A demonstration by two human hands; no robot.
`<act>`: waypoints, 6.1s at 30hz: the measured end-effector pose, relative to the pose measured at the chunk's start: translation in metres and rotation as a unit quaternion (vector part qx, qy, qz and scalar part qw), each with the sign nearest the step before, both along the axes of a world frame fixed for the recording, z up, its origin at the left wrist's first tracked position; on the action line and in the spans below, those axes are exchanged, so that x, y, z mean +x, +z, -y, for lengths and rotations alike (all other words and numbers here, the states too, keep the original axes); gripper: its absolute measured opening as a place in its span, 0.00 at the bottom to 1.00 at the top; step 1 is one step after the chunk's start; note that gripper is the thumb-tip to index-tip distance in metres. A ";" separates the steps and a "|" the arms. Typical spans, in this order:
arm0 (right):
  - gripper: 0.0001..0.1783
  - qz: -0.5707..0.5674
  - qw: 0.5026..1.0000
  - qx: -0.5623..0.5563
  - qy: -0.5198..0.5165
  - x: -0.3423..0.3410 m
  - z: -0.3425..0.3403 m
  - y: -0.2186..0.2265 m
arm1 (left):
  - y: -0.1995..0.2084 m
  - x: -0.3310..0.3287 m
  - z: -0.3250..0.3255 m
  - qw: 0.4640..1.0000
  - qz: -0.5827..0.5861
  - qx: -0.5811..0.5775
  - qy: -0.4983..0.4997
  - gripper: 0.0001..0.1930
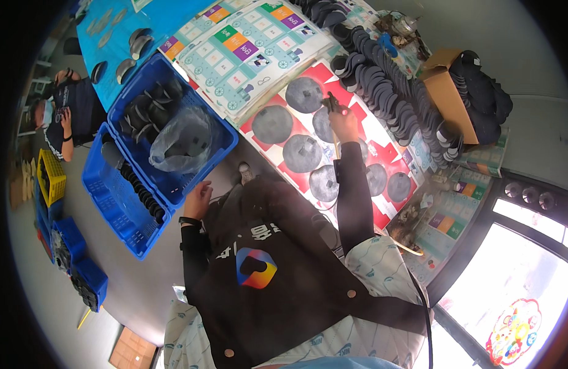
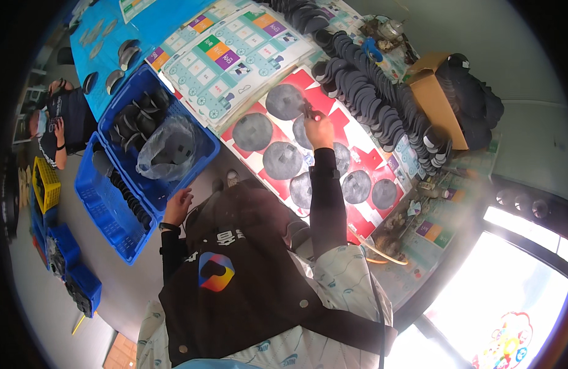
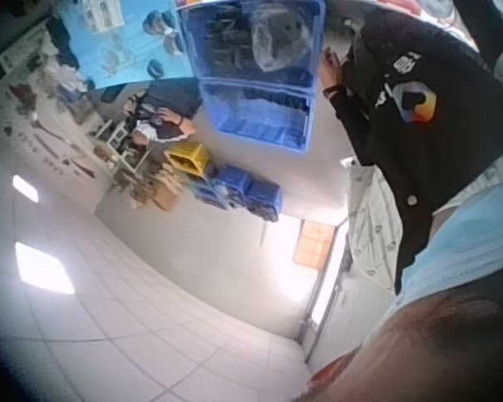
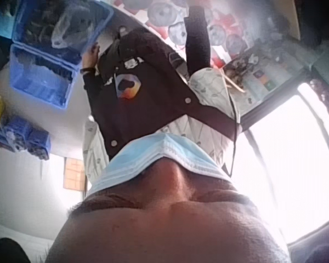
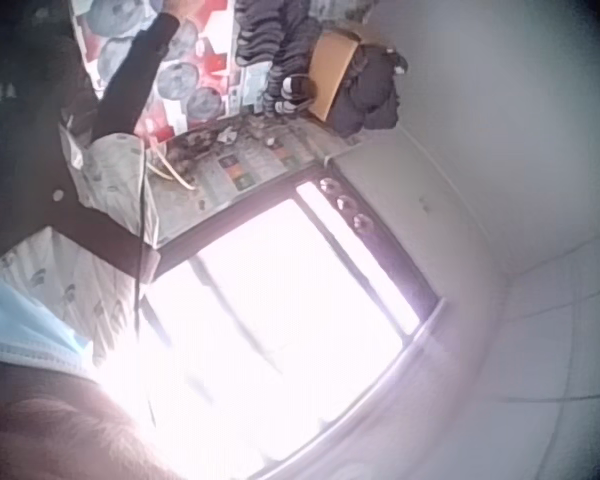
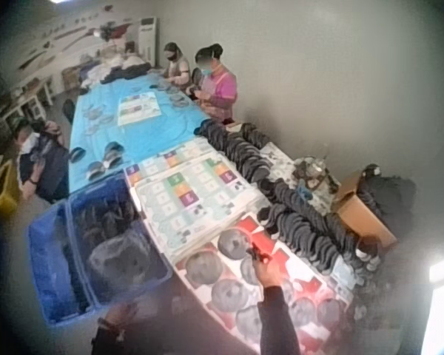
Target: The person is applying adhesive to circular shoe components using a small brush.
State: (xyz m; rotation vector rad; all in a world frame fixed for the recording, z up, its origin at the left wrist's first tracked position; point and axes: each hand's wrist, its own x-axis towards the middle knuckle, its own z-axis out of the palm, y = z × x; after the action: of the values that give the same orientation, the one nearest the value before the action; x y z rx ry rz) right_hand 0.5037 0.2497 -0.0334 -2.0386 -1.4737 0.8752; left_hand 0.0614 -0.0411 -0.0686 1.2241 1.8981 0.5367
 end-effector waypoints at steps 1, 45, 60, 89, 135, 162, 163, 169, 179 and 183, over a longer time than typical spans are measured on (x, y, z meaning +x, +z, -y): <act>0.18 -0.001 0.998 -0.025 0.049 0.000 -0.005 -0.003 | 0.000 0.001 -0.002 1.000 0.002 0.001 -0.013 0.13; 0.31 0.162 0.970 -0.033 -0.180 0.290 0.504 -0.141 | 0.060 -0.047 -0.127 0.986 0.042 0.091 0.134 0.46; 0.28 0.476 0.851 -0.185 -0.123 0.261 0.398 -0.128 | 0.408 0.102 0.007 0.843 0.504 0.190 -0.017 0.11; 0.15 0.169 0.950 0.115 0.235 -0.161 0.321 0.029 | 0.168 -0.168 0.169 0.852 0.323 0.281 0.303 0.31; 0.15 -0.285 0.811 -0.233 0.454 -0.380 0.191 0.055 | 0.026 -0.193 0.312 0.778 0.285 -0.031 0.559 0.35; 0.12 -0.163 0.853 -0.400 0.292 -0.511 0.179 -0.079 | -0.151 -0.282 0.397 0.654 0.391 -0.331 0.556 0.16; 0.12 -0.155 0.859 -0.396 0.284 -0.511 0.178 -0.078 | -0.154 -0.285 0.396 0.659 0.399 -0.329 0.546 0.15; 0.12 -0.142 0.871 -0.378 0.280 -0.509 0.174 -0.078 | -0.156 -0.295 0.383 0.661 0.416 -0.319 0.537 0.13; 0.12 -0.131 0.874 -0.367 0.290 -0.512 0.186 -0.067 | -0.139 -0.307 0.372 0.643 0.450 -0.305 0.540 0.12; 0.12 -0.132 0.875 -0.366 0.287 -0.516 0.187 -0.059 | -0.145 -0.306 0.376 0.641 0.454 -0.311 0.536 0.12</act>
State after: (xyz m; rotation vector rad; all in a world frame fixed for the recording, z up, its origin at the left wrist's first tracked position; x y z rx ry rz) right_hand -0.0120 0.0622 -0.0923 -1.8013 -1.7806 2.1363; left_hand -0.2447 -0.4172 -0.2134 -0.7137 1.4286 0.7681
